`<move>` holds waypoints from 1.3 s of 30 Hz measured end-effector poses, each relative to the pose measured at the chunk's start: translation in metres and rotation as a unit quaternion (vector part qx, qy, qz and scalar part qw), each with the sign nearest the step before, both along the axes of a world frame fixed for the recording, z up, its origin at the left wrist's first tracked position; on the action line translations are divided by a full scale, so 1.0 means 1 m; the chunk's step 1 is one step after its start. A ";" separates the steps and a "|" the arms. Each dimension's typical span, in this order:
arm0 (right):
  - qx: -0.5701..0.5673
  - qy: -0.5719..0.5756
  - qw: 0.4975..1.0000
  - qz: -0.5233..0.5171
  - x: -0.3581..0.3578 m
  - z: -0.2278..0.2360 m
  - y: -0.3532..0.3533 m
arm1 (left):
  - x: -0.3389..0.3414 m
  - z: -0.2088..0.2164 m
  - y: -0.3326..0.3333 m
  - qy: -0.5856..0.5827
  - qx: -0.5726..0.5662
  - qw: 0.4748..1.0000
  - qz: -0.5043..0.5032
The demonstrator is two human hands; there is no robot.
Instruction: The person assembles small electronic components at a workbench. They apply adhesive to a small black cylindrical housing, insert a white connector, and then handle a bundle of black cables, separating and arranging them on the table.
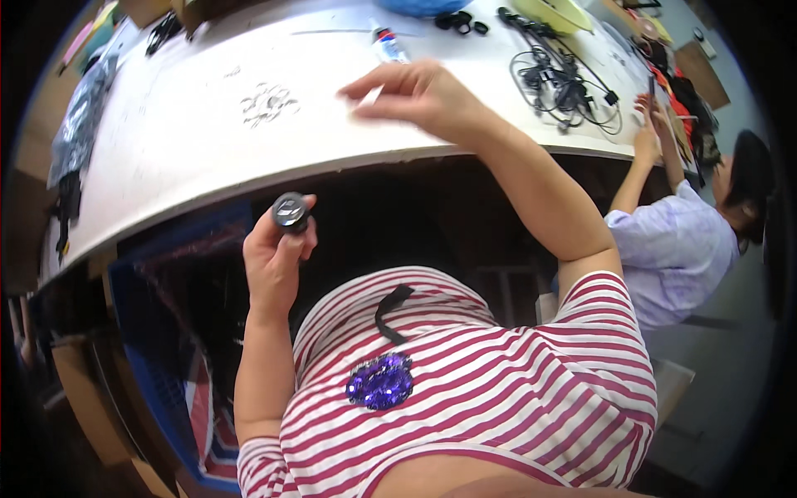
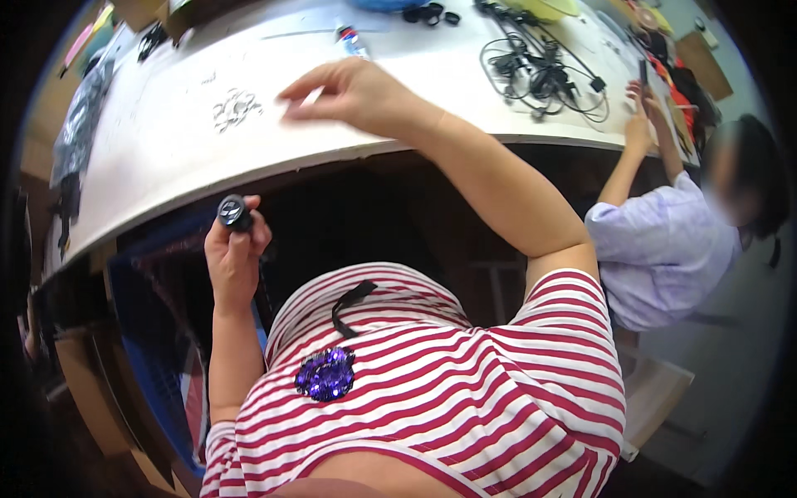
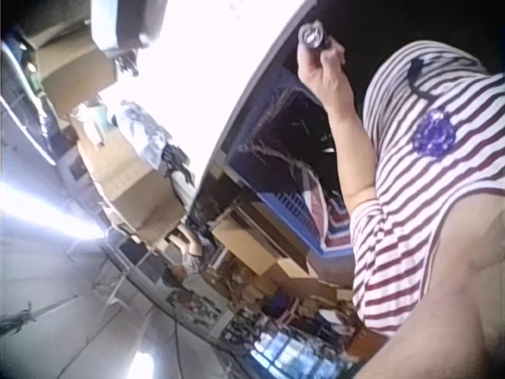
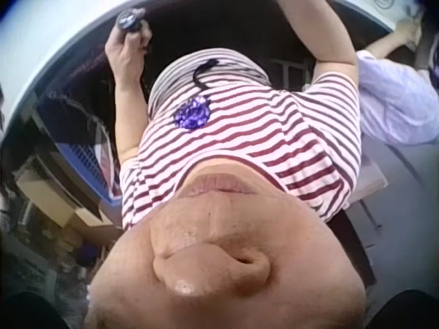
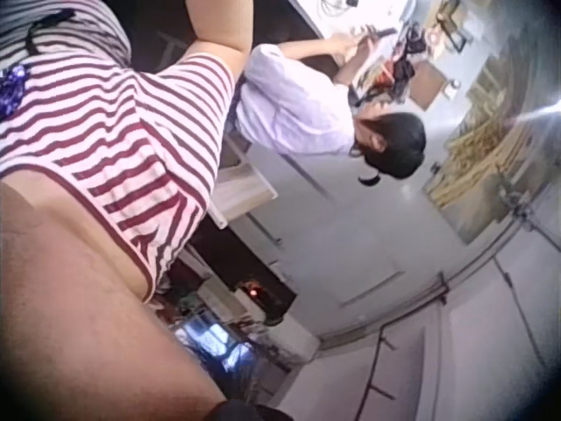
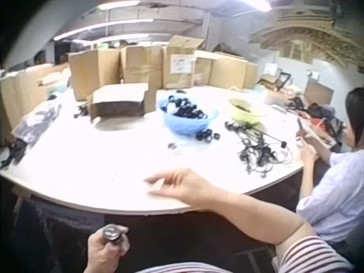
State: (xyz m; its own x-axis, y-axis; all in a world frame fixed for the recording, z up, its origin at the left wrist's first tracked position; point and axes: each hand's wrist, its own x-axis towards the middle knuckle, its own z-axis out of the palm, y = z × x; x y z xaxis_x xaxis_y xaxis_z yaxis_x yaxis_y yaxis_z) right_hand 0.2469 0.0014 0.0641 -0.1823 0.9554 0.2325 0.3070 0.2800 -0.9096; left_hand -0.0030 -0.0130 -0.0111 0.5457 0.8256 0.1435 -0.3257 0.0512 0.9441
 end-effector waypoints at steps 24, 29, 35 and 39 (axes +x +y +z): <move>-0.244 -0.034 0.921 -0.300 0.143 -0.022 0.026 | 0.001 -0.005 0.002 -0.002 -0.002 1.000 -0.013; -0.010 -0.363 0.896 -0.255 0.147 -0.039 0.028 | -0.002 0.001 -0.005 0.022 0.007 1.000 -0.005; -0.005 -0.217 0.956 -0.199 0.080 -0.005 -0.018 | 0.001 0.003 -0.015 0.094 0.014 0.995 -0.017; -0.024 -0.012 1.000 -0.009 -0.021 -0.002 -0.052 | -0.002 -0.008 -0.021 0.100 0.008 0.995 -0.005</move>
